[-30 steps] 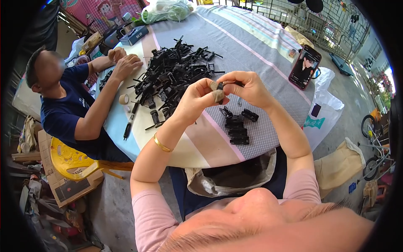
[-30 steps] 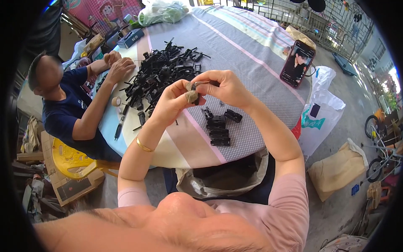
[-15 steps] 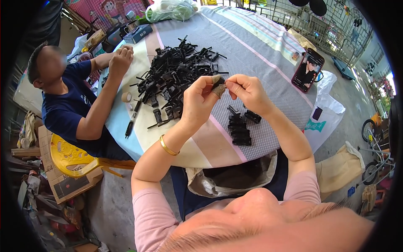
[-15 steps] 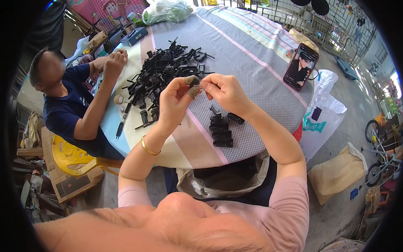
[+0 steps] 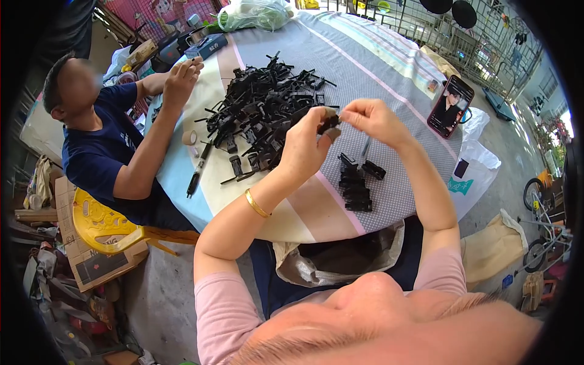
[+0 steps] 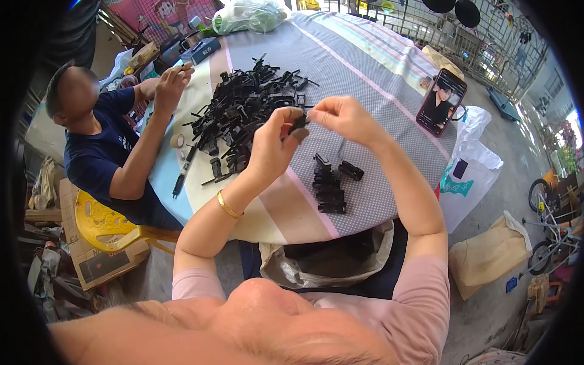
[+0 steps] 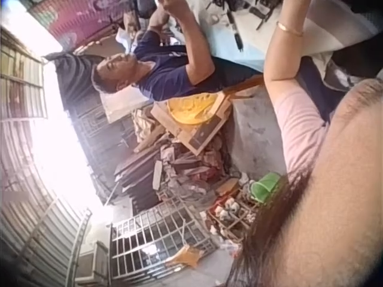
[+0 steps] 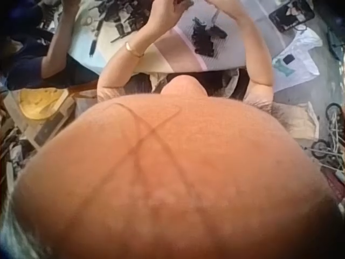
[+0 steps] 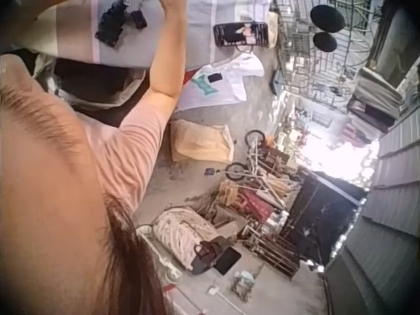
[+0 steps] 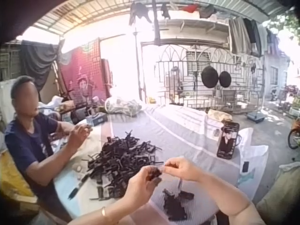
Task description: The person is manually assembling small black plastic components by fitting pieces together at a table.
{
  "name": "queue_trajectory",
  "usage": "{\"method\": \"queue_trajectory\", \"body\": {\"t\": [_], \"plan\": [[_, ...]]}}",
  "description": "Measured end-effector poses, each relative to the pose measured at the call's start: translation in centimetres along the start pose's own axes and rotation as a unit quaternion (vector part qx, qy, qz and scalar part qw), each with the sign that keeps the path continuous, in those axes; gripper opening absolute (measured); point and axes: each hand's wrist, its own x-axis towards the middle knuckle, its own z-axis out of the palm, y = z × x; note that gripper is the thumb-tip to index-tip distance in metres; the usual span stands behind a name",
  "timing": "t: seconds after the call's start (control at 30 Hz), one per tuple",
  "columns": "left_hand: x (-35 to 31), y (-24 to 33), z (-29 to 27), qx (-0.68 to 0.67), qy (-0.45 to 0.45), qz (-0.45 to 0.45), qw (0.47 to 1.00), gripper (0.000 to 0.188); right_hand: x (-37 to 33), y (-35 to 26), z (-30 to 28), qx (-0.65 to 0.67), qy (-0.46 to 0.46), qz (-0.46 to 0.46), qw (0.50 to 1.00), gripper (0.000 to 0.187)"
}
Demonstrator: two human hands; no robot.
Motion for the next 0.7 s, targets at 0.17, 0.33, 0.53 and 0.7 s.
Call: {"method": "queue_trajectory", "body": {"t": [0.17, 0.33, 0.53, 0.7], "plan": [[-0.5, 0.3, 0.3, 0.048, -0.244, 0.038, 0.968, 0.040, 6.6, 3.4, -2.3, -0.345, 0.151, -0.096, 0.921, 0.024], [-1.2, 0.7, 0.0, 0.003, -0.321, 0.069, 0.945, 0.045, 12.8, 6.6, -0.8, -0.533, 0.135, -0.002, 0.835, 0.021], [-1.4, 0.7, -0.1, 0.000, -0.313, 0.068, 0.947, 0.044, 14.5, 8.9, -0.6, -0.559, 0.093, 0.064, 0.821, 0.023], [-1.0, -0.2, -0.4, 0.047, -0.171, 0.079, 0.981, 0.043, 12.0, 8.2, -3.2, -0.500, 0.076, 0.113, 0.855, 0.030]]}}
